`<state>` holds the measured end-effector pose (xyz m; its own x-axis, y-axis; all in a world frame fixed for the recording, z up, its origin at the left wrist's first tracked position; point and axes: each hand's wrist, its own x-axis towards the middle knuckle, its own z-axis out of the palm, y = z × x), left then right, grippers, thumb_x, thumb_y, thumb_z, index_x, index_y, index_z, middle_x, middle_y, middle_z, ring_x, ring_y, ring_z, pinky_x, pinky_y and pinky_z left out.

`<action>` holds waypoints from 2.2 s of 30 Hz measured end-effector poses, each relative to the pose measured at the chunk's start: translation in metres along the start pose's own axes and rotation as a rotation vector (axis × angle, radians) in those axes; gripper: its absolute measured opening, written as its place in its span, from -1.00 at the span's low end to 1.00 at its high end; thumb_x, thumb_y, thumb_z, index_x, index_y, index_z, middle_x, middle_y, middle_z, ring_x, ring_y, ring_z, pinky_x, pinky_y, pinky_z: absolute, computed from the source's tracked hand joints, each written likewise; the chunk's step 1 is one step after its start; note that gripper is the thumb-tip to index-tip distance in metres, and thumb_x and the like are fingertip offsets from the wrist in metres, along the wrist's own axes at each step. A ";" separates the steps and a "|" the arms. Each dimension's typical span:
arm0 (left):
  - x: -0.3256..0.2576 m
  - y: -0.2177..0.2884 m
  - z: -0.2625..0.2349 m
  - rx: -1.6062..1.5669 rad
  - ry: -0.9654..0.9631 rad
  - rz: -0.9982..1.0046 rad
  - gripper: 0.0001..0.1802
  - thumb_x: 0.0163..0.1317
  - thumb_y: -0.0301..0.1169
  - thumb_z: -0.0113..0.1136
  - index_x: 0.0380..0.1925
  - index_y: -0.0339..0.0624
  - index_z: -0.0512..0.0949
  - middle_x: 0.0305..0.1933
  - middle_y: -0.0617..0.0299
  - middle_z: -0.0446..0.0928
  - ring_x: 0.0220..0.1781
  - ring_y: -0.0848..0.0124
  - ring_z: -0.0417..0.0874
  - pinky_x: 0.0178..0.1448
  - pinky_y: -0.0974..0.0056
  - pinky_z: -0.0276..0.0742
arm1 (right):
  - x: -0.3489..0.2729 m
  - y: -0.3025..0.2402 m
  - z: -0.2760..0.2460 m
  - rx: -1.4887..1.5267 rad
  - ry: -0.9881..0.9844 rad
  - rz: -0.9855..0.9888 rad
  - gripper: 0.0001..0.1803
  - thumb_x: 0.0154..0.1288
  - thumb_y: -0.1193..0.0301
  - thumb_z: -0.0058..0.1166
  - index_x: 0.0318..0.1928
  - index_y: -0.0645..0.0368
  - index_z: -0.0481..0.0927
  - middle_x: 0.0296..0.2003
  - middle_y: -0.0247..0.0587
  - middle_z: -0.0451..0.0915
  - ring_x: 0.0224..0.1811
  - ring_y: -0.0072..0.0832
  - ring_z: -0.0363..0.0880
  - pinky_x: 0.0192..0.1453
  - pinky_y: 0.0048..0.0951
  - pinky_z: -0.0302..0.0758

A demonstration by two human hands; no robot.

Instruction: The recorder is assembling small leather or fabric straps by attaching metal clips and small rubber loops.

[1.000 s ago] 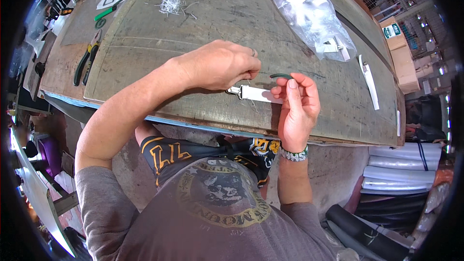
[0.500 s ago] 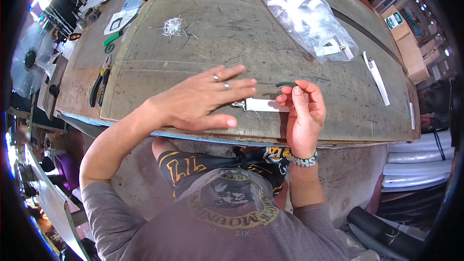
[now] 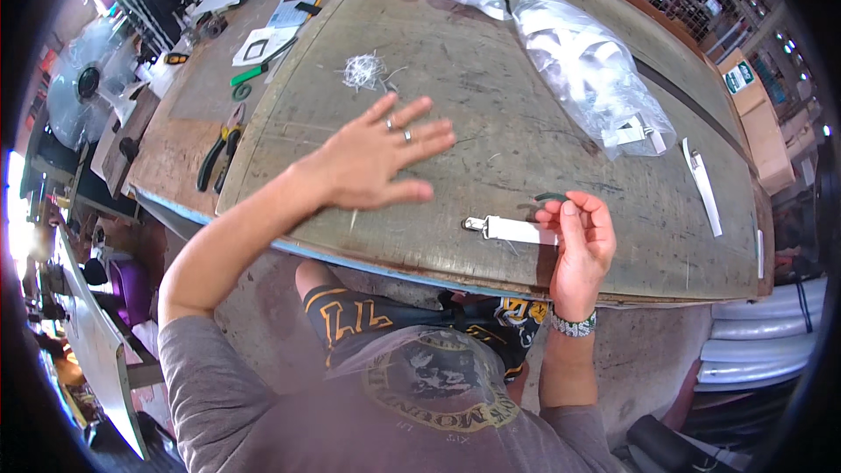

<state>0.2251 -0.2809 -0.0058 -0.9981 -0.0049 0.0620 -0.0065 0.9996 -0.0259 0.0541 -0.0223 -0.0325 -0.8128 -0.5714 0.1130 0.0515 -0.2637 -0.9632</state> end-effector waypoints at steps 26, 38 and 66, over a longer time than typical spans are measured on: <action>0.054 0.075 0.005 -0.640 0.296 0.358 -0.87 0.08 -0.48 0.38 -0.41 -0.25 0.61 -0.29 0.15 0.52 -0.20 0.13 0.60 -0.09 0.12 0.50 | 0.003 0.002 -0.011 0.209 0.020 -0.035 -0.80 0.47 0.47 0.05 0.03 0.26 0.49 -0.22 -0.11 0.67 -0.23 -0.41 0.68 -0.09 -0.41 0.61; 0.057 0.053 0.002 -1.113 0.039 0.006 -0.81 0.29 -0.42 0.27 -0.26 -0.38 0.66 -0.40 0.14 0.66 -0.35 0.46 0.61 -0.20 0.31 0.54 | -0.001 -0.004 -0.013 0.003 -0.204 -0.009 -0.82 0.49 0.52 0.00 0.01 0.32 0.45 -0.22 -0.09 0.67 -0.19 -0.42 0.69 0.00 -0.40 0.62; 0.058 0.050 0.008 -1.074 0.089 0.062 -0.77 0.29 -0.34 0.23 -0.29 -0.34 0.64 -0.44 0.04 0.62 -0.38 0.34 0.61 -0.22 0.22 0.51 | -0.010 0.003 -0.002 -0.356 -0.348 -0.159 -0.81 0.46 0.60 0.03 0.03 0.39 0.49 -0.17 -0.20 0.59 -0.10 -0.44 0.69 0.01 -0.54 0.57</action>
<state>0.1661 -0.2319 -0.0114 -0.9864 0.0051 0.1642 0.1448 0.4989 0.8545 0.0614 -0.0156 -0.0373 -0.5508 -0.7861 0.2806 -0.3064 -0.1223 -0.9440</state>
